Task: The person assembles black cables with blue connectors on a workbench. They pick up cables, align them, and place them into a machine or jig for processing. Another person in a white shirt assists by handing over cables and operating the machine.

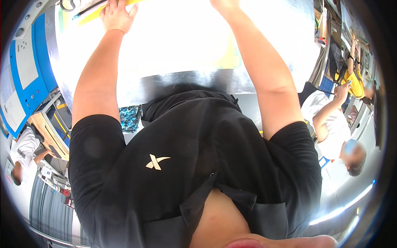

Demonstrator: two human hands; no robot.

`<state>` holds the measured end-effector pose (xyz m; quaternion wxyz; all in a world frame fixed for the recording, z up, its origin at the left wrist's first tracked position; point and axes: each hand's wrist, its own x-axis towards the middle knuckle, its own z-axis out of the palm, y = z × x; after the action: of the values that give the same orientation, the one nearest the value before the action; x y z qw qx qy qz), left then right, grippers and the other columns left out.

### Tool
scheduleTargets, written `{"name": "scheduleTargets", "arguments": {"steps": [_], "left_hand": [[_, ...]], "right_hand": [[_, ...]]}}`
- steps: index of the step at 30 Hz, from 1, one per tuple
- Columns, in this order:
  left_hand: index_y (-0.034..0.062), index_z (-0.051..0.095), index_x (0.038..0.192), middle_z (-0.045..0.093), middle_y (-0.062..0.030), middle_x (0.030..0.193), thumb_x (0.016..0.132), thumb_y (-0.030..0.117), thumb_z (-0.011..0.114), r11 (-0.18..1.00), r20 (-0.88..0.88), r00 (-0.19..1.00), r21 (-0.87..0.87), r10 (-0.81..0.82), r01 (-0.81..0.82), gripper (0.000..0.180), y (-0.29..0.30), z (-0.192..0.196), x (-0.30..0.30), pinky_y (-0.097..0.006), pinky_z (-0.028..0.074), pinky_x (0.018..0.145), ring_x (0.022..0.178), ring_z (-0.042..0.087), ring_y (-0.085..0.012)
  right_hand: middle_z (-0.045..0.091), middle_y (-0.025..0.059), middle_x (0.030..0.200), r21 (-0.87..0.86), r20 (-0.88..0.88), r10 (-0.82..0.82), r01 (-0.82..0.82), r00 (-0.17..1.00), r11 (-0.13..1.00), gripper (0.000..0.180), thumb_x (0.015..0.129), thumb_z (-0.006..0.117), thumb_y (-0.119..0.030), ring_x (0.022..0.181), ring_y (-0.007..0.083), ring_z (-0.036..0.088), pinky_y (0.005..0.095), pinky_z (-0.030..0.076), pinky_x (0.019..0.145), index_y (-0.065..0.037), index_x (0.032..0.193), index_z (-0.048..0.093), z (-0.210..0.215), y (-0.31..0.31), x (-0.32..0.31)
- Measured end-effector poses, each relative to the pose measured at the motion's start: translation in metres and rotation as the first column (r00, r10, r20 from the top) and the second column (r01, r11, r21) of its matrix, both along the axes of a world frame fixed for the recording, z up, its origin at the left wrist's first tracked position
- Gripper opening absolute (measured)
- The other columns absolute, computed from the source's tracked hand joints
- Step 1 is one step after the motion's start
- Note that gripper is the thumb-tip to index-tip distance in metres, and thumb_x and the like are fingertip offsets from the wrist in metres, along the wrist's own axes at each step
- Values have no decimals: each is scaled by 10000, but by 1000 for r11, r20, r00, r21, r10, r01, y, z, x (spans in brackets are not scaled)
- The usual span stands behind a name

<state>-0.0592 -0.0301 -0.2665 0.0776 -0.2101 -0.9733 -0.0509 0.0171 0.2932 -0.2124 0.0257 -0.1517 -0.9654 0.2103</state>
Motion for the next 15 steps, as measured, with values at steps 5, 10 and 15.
{"name": "scheduleTargets", "arguments": {"steps": [5, 10, 15], "left_hand": [[114, 431, 1535, 433, -209, 1544, 934, 467, 615, 1000, 47, 999, -15, 26, -25, 721, 3, 9, 4, -532, 270, 1180, 1444, 384, -361], [113, 432, 1533, 433, -207, 1541, 931, 469, 616, 1000, 29, 999, -12, 21, -21, 724, 2, 6, 4, -535, 271, 1177, 1437, 390, -362], [111, 435, 1530, 438, -205, 1533, 927, 467, 617, 1000, 27, 1000, 7, -3, 3, 723, 3, 6, 2, -536, 278, 1167, 1425, 400, -361]], "right_hand": [[632, 258, 1091, -24, -29, -29, 28, 999, 999, 278, 960, 569, -113, 1004, 451, 657, 529, 548, 865, -20, 1221, 591, -9, -1, -2], [625, 266, 1101, -45, -78, -30, 27, 997, 999, 270, 964, 568, -113, 1011, 458, 649, 531, 545, 872, -15, 1214, 589, -25, 3, -7], [625, 274, 1102, -17, -56, -14, 13, 998, 1000, 260, 968, 563, -115, 1008, 459, 645, 533, 541, 873, 8, 1196, 587, -46, 17, -16]]}}
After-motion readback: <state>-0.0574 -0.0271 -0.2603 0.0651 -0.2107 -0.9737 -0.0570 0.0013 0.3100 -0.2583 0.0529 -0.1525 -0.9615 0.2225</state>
